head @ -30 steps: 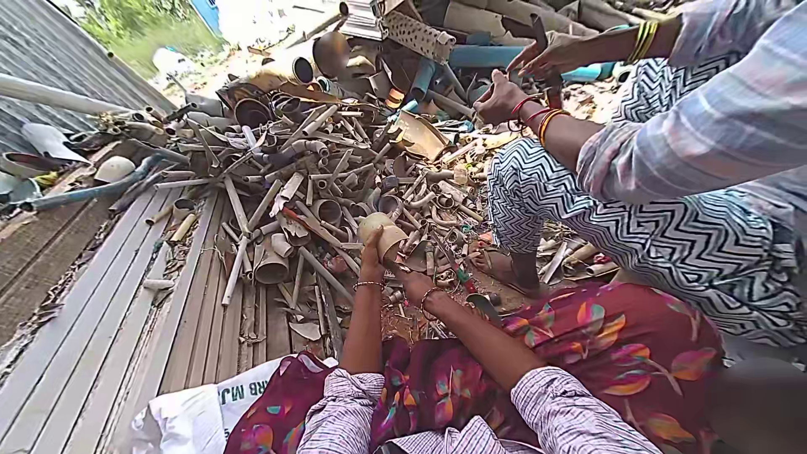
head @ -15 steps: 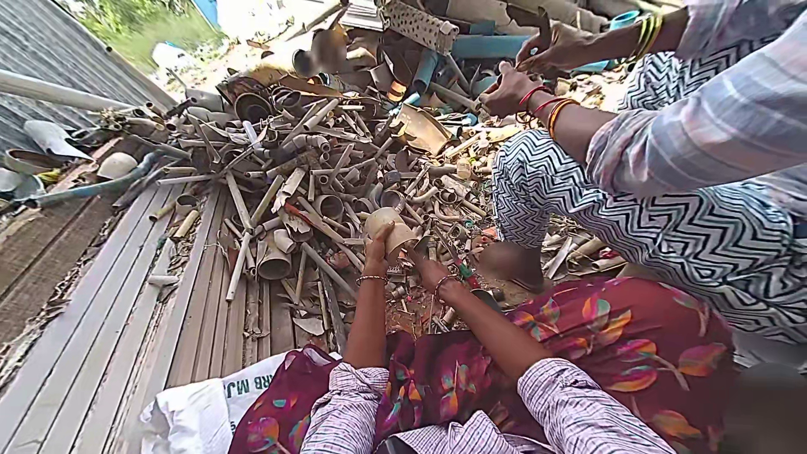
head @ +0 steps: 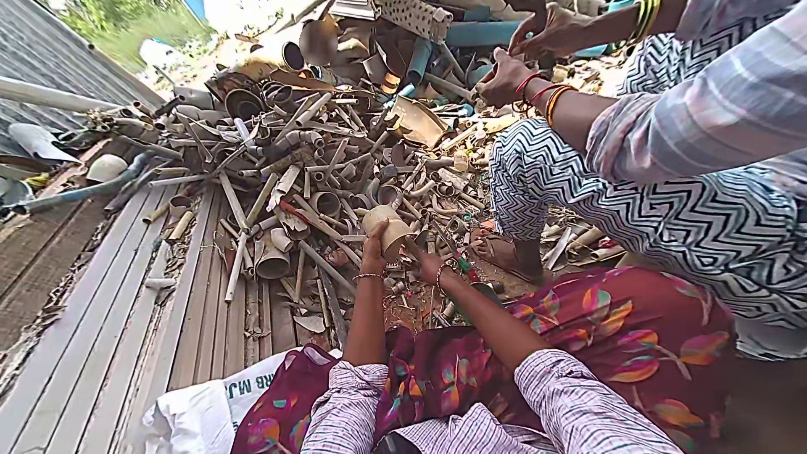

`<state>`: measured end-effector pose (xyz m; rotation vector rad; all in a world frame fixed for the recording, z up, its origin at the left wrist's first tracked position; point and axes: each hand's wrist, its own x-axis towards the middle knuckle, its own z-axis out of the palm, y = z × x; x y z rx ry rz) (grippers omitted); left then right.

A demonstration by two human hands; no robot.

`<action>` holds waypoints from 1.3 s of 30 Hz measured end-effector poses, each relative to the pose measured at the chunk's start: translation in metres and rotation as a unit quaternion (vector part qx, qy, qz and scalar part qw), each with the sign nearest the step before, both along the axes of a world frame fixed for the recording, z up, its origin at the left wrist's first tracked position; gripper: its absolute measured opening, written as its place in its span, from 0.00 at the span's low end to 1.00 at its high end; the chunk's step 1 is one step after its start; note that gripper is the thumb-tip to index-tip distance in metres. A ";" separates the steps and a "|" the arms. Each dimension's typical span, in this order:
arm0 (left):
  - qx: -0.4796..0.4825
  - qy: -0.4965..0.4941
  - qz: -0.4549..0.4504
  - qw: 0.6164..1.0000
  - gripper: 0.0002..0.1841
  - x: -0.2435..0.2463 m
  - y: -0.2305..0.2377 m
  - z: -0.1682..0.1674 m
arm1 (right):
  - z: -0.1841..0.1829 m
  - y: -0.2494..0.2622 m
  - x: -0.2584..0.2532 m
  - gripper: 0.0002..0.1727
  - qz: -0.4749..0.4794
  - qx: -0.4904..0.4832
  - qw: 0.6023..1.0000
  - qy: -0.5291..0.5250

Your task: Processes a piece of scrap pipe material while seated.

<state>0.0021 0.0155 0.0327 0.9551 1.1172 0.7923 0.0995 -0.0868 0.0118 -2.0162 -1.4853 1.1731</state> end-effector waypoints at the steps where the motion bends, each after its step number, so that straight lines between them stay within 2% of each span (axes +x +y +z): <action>1: 0.001 0.003 -0.009 1.000 0.26 -0.001 0.000 -0.001 | 0.001 -0.002 0.000 0.48 -0.006 -0.002 1.000 0.000; 5: 0.003 -0.035 -0.017 0.999 0.18 0.001 0.004 -0.004 | -0.006 -0.005 -0.005 0.34 0.020 0.028 0.990 0.137; 6: 0.000 -0.049 -0.018 0.999 0.17 -0.001 0.004 -0.003 | -0.003 -0.004 -0.004 0.36 0.016 0.023 0.993 0.112; 8: -0.002 -0.046 -0.012 0.999 0.18 -0.004 0.006 -0.001 | 0.002 -0.001 -0.001 0.47 -0.006 0.004 1.000 0.021; 10: -0.004 -0.041 -0.003 0.999 0.18 -0.002 0.006 -0.003 | 0.001 -0.002 -0.004 0.49 -0.005 0.006 1.000 -0.001; 13: -0.011 -0.075 -0.009 0.997 0.15 0.001 0.007 -0.006 | -0.007 -0.002 -0.004 0.34 0.028 0.039 0.990 0.129; 14: -0.010 -0.074 -0.015 0.997 0.15 0.000 0.006 -0.005 | -0.005 -0.002 -0.002 0.33 0.018 0.030 0.991 0.131; 18: 0.008 -0.005 -0.014 1.000 0.22 0.000 0.001 0.001 | 0.002 0.000 0.002 0.48 -0.039 -0.013 0.996 -0.077; 20: 0.009 0.019 -0.004 1.000 0.25 0.003 -0.001 0.003 | -0.002 -0.001 -0.005 0.48 0.000 -0.016 0.995 -0.103; 22: 0.014 0.032 0.006 0.999 0.28 0.004 0.000 0.001 | -0.004 -0.002 -0.014 0.45 0.062 -0.006 0.994 -0.091; 24: 0.008 0.029 0.009 0.999 0.31 0.003 0.002 -0.001 | 0.023 -0.014 -0.020 0.40 0.051 -0.018 0.994 -0.096; 26: 0.001 0.026 0.028 0.999 0.31 0.007 0.009 -0.004 | 0.111 -0.043 -0.024 0.32 0.016 -0.094 0.989 -0.110; 27: 0.003 0.032 0.032 0.999 0.34 0.008 0.009 -0.006 | 0.144 -0.057 -0.028 0.30 0.002 -0.089 0.989 -0.117; 30: 0.032 0.068 0.022 0.997 0.47 0.005 0.001 -0.010 | 0.211 -0.087 -0.045 0.26 0.067 -0.086 0.989 -0.103; 32: 0.041 0.069 0.038 0.996 0.49 0.002 0.005 -0.012 | 0.223 -0.090 -0.048 0.26 0.086 -0.085 0.987 -0.104; 35: 0.032 0.043 0.062 0.997 0.49 0.002 0.013 -0.014 | 0.171 -0.070 -0.039 0.28 -0.005 -0.069 0.991 -0.112; 36: 0.034 0.052 0.056 0.996 0.50 0.003 0.011 -0.015 | 0.165 -0.069 -0.036 0.27 -0.011 -0.065 0.991 -0.116; 37: 0.038 0.071 0.040 0.996 0.53 0.003 0.007 -0.015 | 0.173 -0.073 -0.036 0.27 0.008 -0.068 0.991 -0.118; 39: 0.052 0.091 0.029 0.994 0.55 0.002 0.007 -0.019 | 0.214 -0.089 -0.042 0.28 0.088 -0.078 0.986 -0.122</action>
